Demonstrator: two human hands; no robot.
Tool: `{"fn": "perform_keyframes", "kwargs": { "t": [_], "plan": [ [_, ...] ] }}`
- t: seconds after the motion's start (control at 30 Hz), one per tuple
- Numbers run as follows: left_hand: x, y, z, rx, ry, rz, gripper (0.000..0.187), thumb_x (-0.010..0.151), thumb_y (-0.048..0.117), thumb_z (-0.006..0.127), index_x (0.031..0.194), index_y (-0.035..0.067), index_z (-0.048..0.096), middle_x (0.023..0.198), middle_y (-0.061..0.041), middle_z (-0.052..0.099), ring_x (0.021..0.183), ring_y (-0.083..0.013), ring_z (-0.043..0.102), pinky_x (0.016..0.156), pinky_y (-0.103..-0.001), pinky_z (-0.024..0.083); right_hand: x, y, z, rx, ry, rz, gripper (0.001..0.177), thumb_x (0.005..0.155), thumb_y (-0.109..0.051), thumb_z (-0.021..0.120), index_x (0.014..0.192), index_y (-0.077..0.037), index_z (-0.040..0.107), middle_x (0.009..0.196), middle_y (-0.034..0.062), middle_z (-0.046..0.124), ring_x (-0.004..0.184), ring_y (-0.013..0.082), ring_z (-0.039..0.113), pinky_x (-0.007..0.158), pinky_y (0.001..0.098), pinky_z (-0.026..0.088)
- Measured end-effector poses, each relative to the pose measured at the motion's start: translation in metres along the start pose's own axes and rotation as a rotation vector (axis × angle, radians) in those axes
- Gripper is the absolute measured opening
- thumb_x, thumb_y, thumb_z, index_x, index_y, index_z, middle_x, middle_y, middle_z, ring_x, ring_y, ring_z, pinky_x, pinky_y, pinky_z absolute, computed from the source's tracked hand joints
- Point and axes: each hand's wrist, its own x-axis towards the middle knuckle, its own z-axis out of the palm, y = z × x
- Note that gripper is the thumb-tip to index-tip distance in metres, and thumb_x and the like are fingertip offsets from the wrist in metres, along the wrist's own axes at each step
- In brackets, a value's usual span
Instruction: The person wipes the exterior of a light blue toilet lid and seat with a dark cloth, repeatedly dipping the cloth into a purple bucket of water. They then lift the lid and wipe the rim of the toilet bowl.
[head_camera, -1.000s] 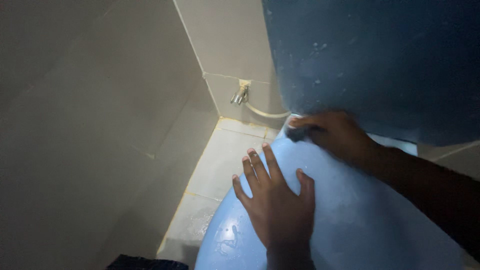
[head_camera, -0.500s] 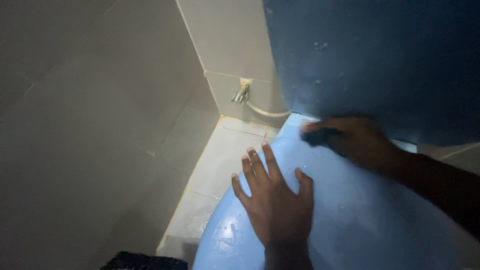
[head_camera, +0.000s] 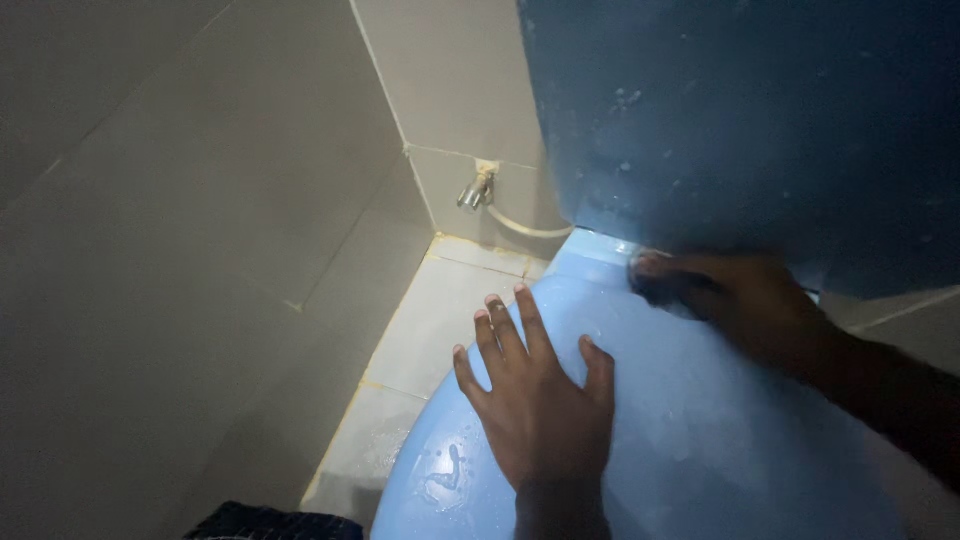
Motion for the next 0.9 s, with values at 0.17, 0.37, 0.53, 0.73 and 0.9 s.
{"fn": "perform_keyframes", "kwargs": {
  "t": [0.17,0.37,0.53,0.73,0.9],
  "plan": [
    [0.001,0.003,-0.001,-0.041,0.038,0.002,0.073,0.085,0.041,0.060,0.145,0.001,0.048,0.147,-0.026,0.051,0.141,-0.0376,0.042,0.114,-0.062,0.025,0.042,-0.033,0.023,-0.089,-0.032,-0.040,0.028,0.099,-0.018,0.057,0.122,-0.017,0.074,0.118,0.0059,0.077,0.105,0.0195,0.076,0.098,0.0357,0.055],
    [0.002,0.005,-0.001,0.025,-0.020,0.019,0.073,0.086,0.043,0.059,0.143,0.000,0.047,0.144,-0.028,0.051,0.139,-0.0386,0.042,0.112,-0.063,0.025,0.008,-0.012,0.000,-0.007,-0.054,-0.015,0.035,0.099,-0.021,0.052,0.130,-0.019,0.070,0.121,0.0065,0.076,0.106,0.0193,0.075,0.097,0.0384,0.055],
    [-0.001,0.002,-0.002,0.001,0.011,0.023,0.073,0.087,0.041,0.058,0.146,-0.001,0.046,0.147,-0.028,0.050,0.141,-0.0382,0.041,0.114,-0.062,0.024,-0.011,0.004,-0.004,-0.173,-0.055,0.209,0.028,0.105,-0.024,0.056,0.130,-0.023,0.068,0.117,0.0058,0.078,0.097,0.0206,0.076,0.093,0.0404,0.060],
    [-0.001,0.003,-0.002,-0.016,-0.004,0.003,0.073,0.086,0.041,0.060,0.145,0.000,0.046,0.146,-0.028,0.049,0.142,-0.0383,0.040,0.114,-0.062,0.023,0.044,-0.032,0.027,-0.072,0.007,-0.170,0.032,0.095,-0.016,0.061,0.125,-0.016,0.072,0.114,0.0066,0.079,0.102,0.0191,0.077,0.095,0.0376,0.060],
    [0.003,0.005,-0.002,-0.033,0.026,0.003,0.073,0.085,0.040,0.060,0.145,0.001,0.047,0.147,-0.027,0.050,0.142,-0.0370,0.040,0.115,-0.061,0.023,0.034,-0.043,0.015,-0.078,-0.133,0.098,0.025,0.106,-0.033,0.056,0.114,-0.017,0.073,0.108,0.0037,0.079,0.100,0.0169,0.077,0.092,0.0369,0.056]
  ]
}}
